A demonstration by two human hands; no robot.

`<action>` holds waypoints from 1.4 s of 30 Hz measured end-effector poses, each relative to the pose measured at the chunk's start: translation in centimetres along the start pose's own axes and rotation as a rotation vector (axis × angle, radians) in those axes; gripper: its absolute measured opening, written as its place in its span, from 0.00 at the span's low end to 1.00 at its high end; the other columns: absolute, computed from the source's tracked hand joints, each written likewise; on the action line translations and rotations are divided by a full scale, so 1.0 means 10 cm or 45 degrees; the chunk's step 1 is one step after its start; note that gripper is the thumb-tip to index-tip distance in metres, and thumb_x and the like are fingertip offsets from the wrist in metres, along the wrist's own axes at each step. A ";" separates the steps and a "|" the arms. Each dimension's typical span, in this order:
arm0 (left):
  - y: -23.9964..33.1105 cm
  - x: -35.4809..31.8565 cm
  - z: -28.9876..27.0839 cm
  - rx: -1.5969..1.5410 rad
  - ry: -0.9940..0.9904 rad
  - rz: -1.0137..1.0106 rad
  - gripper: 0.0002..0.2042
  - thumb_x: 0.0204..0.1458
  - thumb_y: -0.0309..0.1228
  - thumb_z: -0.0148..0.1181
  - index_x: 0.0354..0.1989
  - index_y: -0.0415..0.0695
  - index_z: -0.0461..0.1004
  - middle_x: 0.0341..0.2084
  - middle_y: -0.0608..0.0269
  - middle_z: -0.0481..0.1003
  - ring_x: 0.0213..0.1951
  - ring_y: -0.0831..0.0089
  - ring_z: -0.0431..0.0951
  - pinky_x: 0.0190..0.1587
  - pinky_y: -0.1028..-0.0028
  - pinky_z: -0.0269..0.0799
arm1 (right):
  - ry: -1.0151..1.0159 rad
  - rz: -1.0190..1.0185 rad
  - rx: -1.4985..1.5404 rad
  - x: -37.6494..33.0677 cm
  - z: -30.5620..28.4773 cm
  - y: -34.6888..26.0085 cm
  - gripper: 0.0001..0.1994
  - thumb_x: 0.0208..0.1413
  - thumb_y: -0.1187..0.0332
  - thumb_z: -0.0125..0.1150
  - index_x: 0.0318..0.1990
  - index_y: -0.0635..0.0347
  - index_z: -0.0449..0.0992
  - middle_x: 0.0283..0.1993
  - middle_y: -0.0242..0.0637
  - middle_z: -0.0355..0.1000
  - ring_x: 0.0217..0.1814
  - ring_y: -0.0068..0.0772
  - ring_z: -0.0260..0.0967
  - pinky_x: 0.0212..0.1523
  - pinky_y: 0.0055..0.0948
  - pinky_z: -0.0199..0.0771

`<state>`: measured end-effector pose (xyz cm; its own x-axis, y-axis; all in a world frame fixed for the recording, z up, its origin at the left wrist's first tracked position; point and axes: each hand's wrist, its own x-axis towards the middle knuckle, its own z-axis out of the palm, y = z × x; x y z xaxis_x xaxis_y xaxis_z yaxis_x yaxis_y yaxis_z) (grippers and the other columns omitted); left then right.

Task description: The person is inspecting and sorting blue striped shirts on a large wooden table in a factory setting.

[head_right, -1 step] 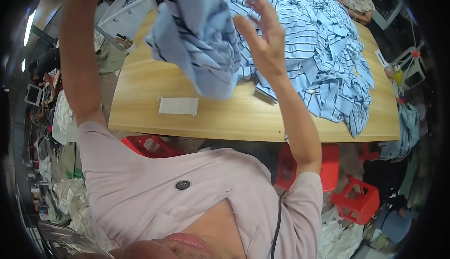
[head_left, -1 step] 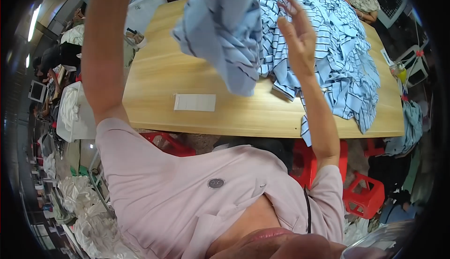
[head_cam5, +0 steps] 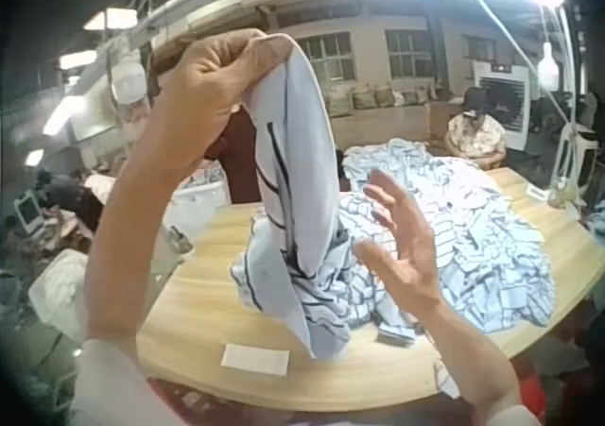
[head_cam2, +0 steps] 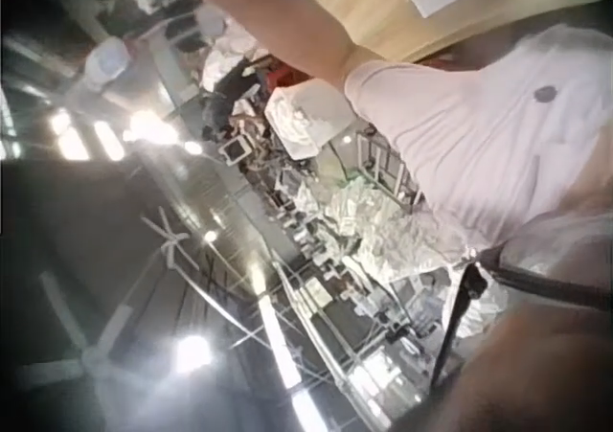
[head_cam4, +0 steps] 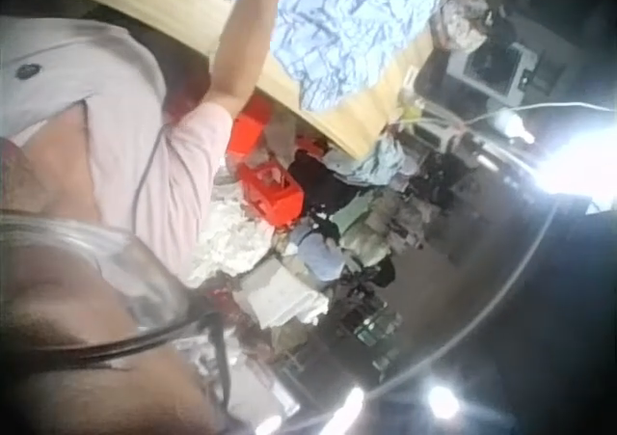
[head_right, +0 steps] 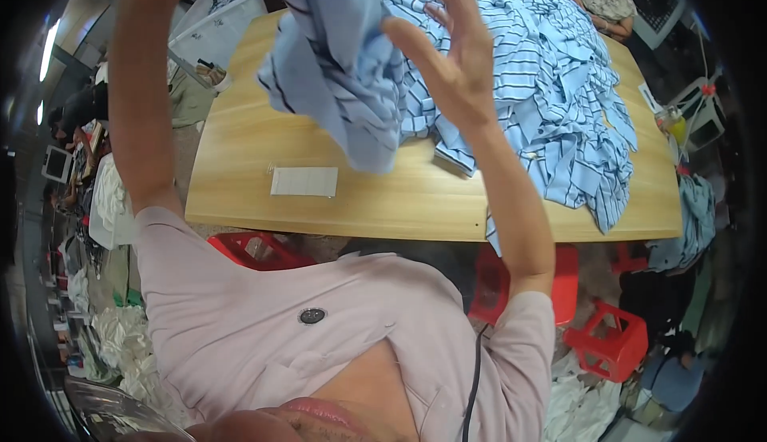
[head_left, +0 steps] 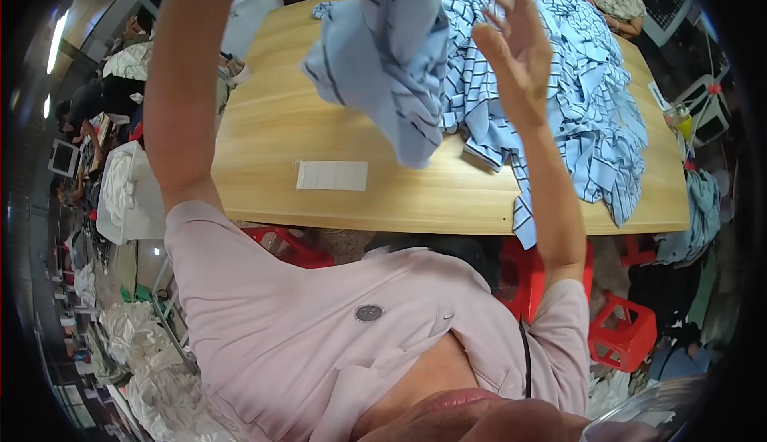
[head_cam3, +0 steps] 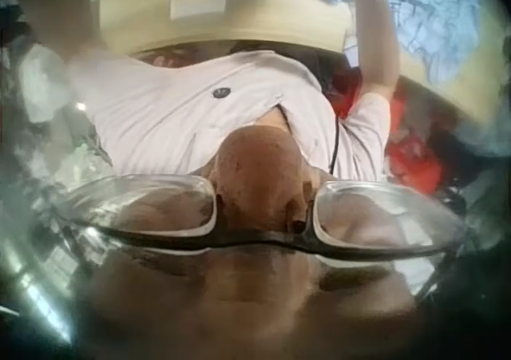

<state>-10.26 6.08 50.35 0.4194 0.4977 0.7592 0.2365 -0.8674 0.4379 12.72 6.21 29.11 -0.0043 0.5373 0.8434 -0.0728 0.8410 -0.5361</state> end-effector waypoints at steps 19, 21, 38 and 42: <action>-0.96 -2.81 2.21 0.644 -0.614 0.266 0.21 0.58 0.38 0.64 0.59 0.46 0.76 0.40 0.62 0.76 0.40 0.64 0.79 0.40 0.64 0.75 | -0.354 -0.911 -1.416 1.33 -0.34 -0.66 0.07 0.61 0.70 0.67 0.42 0.64 0.81 0.36 0.51 0.80 0.38 0.60 0.80 0.40 0.48 0.81; -1.19 -3.24 1.74 0.754 -0.815 0.218 0.15 0.55 0.29 0.62 0.51 0.46 0.80 0.37 0.63 0.79 0.36 0.66 0.81 0.32 0.64 0.77 | -0.321 -0.614 -1.727 1.62 -0.82 -0.77 0.17 0.67 0.57 0.66 0.42 0.66 0.84 0.26 0.48 0.80 0.28 0.51 0.81 0.33 0.44 0.79; -0.96 -2.26 1.99 -0.543 0.048 -0.511 0.22 0.59 0.26 0.68 0.61 0.34 0.75 0.54 0.53 0.81 0.55 0.65 0.80 0.59 0.67 0.73 | -0.636 -0.099 -0.849 1.59 -0.28 -1.41 0.31 0.57 0.42 0.77 0.17 0.59 0.76 0.17 0.24 0.63 0.20 0.15 0.57 0.23 0.27 0.57; -1.08 -2.22 2.10 -0.672 -0.241 -0.635 0.16 0.59 0.23 0.65 0.55 0.34 0.79 0.48 0.58 0.84 0.49 0.69 0.81 0.55 0.70 0.75 | -0.694 -0.146 -1.196 1.61 -0.76 -1.87 0.23 0.55 0.52 0.80 0.21 0.62 0.78 0.20 0.23 0.66 0.22 0.14 0.60 0.23 0.26 0.55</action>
<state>-3.70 4.29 18.60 0.5272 0.7808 0.3353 0.0059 -0.3979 0.9174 21.57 -0.36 52.42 -0.5039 0.5470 0.6685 0.6888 0.7215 -0.0711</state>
